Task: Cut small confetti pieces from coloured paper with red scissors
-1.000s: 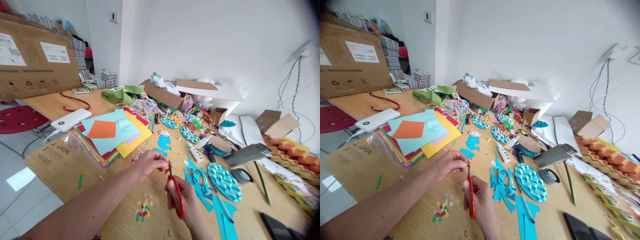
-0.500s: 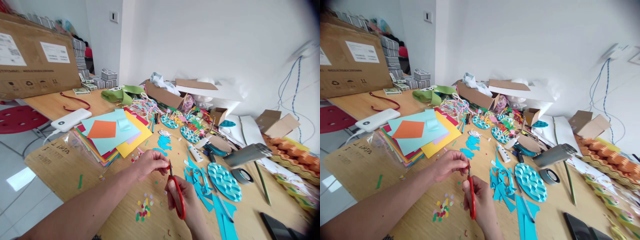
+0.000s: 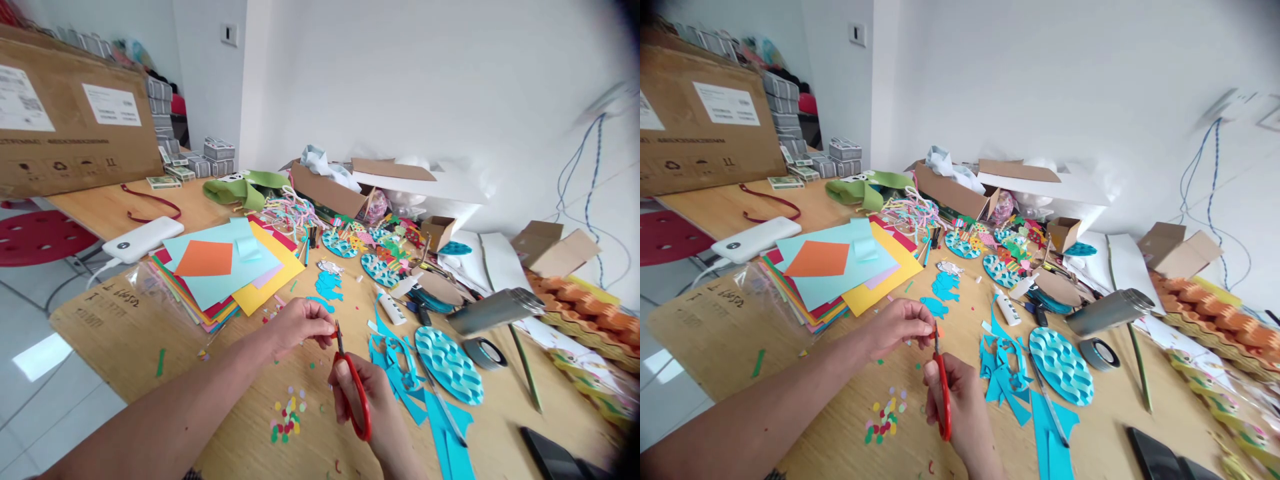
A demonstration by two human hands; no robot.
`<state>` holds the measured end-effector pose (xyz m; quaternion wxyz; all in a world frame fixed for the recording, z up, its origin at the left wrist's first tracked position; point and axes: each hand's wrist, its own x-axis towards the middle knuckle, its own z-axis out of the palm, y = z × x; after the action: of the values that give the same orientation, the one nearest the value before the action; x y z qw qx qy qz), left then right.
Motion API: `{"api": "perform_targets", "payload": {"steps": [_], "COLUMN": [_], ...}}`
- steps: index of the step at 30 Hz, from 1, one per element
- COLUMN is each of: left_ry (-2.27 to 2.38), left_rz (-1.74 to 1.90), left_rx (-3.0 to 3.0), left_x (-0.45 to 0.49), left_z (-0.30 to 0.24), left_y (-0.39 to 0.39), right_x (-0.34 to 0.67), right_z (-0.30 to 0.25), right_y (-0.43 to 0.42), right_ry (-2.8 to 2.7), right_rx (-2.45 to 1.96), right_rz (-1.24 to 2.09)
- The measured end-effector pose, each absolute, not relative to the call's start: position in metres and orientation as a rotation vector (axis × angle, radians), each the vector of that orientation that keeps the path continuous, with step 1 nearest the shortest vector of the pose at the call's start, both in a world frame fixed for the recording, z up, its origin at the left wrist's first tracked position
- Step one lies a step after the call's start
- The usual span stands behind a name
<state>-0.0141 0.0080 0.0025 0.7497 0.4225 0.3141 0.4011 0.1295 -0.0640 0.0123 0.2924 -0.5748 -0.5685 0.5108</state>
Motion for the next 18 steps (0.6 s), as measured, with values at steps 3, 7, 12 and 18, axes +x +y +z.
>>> {"api": "perform_targets", "payload": {"steps": [3,7,12,18], "left_ry": [0.669,0.654,0.634,0.61], "left_rz": [0.866,0.874,0.886,0.889], "left_rx": [0.924,0.898,0.851,0.894], "left_x": [-0.0138,-0.013,-0.0122,-0.0113], "left_z": [-0.0009,-0.0031,-0.0017,-0.0036], "left_y": [0.0094,0.0099,0.0084,0.008], "right_x": [0.1283,0.1266,0.1259,0.125], "right_z": [0.0133,0.0128,0.0108,0.0137], "right_y": [-0.0655,-0.066,-0.064,-0.0656], "right_ry": [-1.539,-1.536,-1.511,-1.518], "right_rx": [-1.561,-1.559,-1.579,-1.559], "right_rz": [1.324,1.333,1.342,1.316]}}
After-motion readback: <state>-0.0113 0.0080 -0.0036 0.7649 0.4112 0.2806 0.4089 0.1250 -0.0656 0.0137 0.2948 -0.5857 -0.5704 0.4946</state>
